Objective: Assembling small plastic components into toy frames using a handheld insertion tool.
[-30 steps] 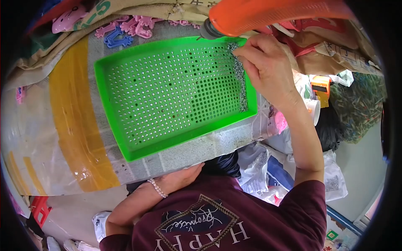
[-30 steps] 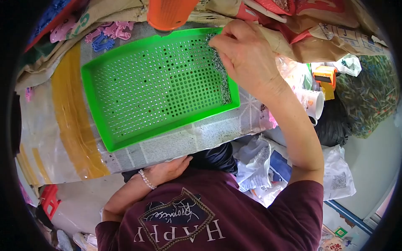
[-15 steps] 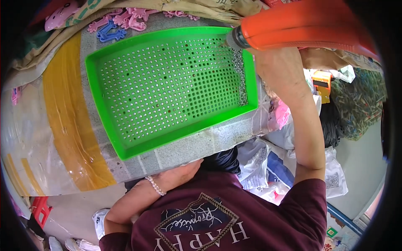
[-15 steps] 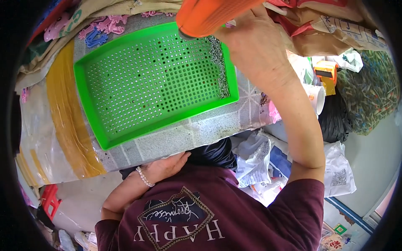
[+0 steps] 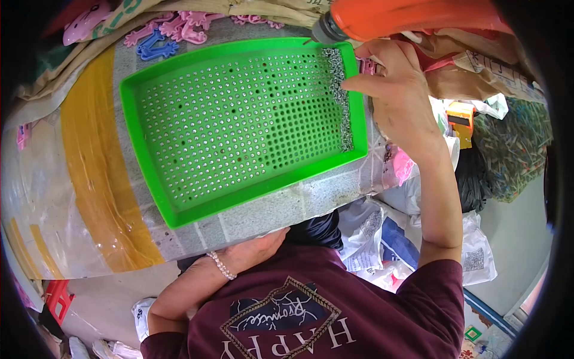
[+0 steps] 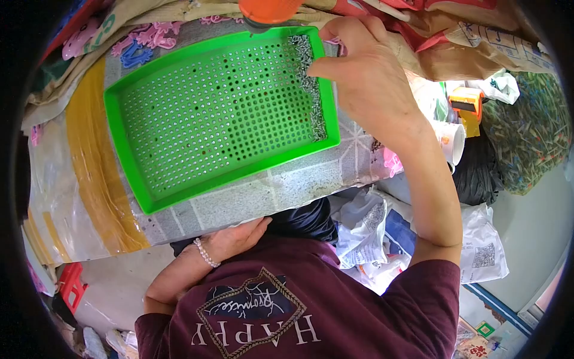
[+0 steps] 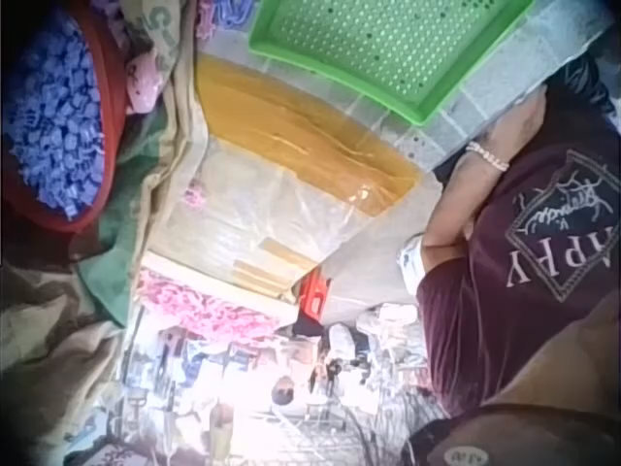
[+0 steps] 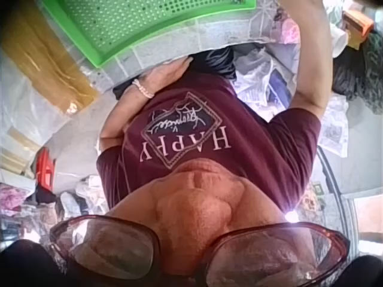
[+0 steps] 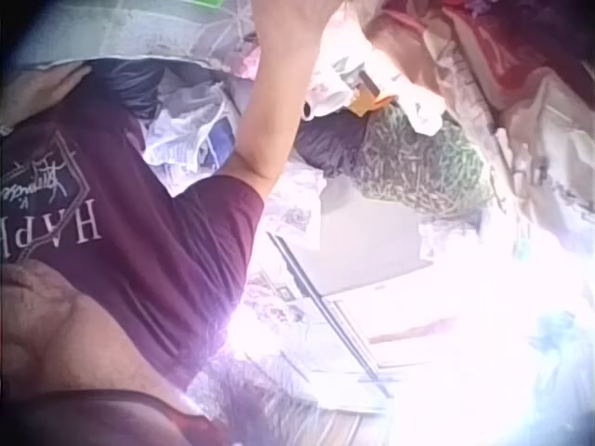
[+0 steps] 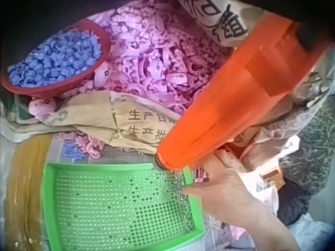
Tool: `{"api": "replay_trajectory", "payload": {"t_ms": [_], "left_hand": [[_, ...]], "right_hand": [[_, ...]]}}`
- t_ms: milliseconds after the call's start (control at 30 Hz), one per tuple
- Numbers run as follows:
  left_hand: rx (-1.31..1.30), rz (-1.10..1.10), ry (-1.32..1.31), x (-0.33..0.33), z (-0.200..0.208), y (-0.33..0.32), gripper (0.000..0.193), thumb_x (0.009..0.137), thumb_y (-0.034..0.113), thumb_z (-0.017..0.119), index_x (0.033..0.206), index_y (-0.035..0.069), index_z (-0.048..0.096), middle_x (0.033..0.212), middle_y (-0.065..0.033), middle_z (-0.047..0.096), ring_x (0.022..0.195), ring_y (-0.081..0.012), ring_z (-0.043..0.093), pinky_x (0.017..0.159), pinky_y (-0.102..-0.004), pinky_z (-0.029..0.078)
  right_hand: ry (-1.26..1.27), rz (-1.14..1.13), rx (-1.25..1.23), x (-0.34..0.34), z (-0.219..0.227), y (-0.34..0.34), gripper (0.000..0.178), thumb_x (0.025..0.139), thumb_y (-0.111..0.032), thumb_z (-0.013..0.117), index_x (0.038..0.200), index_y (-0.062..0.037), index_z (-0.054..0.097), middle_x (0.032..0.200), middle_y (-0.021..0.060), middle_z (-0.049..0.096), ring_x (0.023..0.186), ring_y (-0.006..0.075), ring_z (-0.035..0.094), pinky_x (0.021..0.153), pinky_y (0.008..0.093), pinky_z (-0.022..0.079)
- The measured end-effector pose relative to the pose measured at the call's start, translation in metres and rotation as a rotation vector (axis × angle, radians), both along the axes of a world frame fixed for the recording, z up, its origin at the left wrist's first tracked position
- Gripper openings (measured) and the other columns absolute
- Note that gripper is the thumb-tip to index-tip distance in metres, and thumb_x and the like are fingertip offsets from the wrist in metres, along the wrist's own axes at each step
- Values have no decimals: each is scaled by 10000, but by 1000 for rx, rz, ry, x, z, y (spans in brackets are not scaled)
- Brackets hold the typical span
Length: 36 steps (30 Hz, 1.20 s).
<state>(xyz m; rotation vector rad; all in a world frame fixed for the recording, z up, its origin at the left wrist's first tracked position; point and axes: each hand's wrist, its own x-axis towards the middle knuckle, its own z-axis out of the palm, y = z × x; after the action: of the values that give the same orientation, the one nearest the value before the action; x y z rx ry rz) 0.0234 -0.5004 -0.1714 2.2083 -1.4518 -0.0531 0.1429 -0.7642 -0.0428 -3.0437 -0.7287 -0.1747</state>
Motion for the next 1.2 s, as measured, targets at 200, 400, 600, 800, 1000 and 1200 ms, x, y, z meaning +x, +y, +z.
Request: {"api": "replay_trajectory", "payload": {"t_ms": [200, 400, 600, 800, 1000, 1200], "left_hand": [[-50, 61, 189, -9, -4, 1, 329, 842, 257, 611, 1137, 111, 602, 1105, -96, 605, 992, -253, 603, 849, -344, 494], [-346, -176, 277, 0, 44, 10, 246, 741, 68, 636, 977, 3, 623, 963, -152, 609, 743, -218, 620, 595, -298, 519], [-458, 180, -62, 23, 74, 14, 215, 809, 107, 616, 1012, 35, 613, 1029, -158, 620, 844, -237, 609, 721, -320, 504], [-216, 516, -142, 58, 77, 3, 281, 762, 123, 668, 1029, 42, 632, 1072, -155, 598, 881, -292, 589, 792, -410, 477], [-302, 509, -241, 58, 64, 10, 299, 591, 13, 676, 887, 58, 678, 888, -86, 602, 709, -225, 555, 611, -304, 464], [-359, 519, -221, 64, 61, 9, 301, 555, 23, 629, 851, 65, 670, 827, -49, 577, 715, -215, 548, 607, -328, 442]], "right_hand": [[-47, -5, 103, 3, -5, -5, 197, 664, 35, 600, 810, -79, 667, 916, 82, 585, 878, 292, 526, 725, 365, 456], [-100, -43, 113, 6, -9, -5, 169, 683, 13, 618, 825, -71, 654, 833, 66, 583, 800, 281, 536, 689, 370, 443], [-143, 3, 116, -2, -6, -3, 193, 669, 8, 625, 839, -77, 654, 823, 67, 579, 780, 280, 537, 676, 369, 442], [-206, -56, 124, -33, 2, 9, 209, 669, -38, 663, 876, -55, 646, 828, 83, 575, 788, 283, 539, 682, 387, 450], [-20, 6, 313, -73, -7, 28, 313, 611, -181, 772, 839, -45, 606, 852, 88, 564, 793, 282, 532, 695, 369, 471], [-86, -40, 361, -86, -36, 35, 238, 647, -119, 747, 808, -44, 588, 826, 87, 562, 767, 284, 531, 645, 361, 463]]}}
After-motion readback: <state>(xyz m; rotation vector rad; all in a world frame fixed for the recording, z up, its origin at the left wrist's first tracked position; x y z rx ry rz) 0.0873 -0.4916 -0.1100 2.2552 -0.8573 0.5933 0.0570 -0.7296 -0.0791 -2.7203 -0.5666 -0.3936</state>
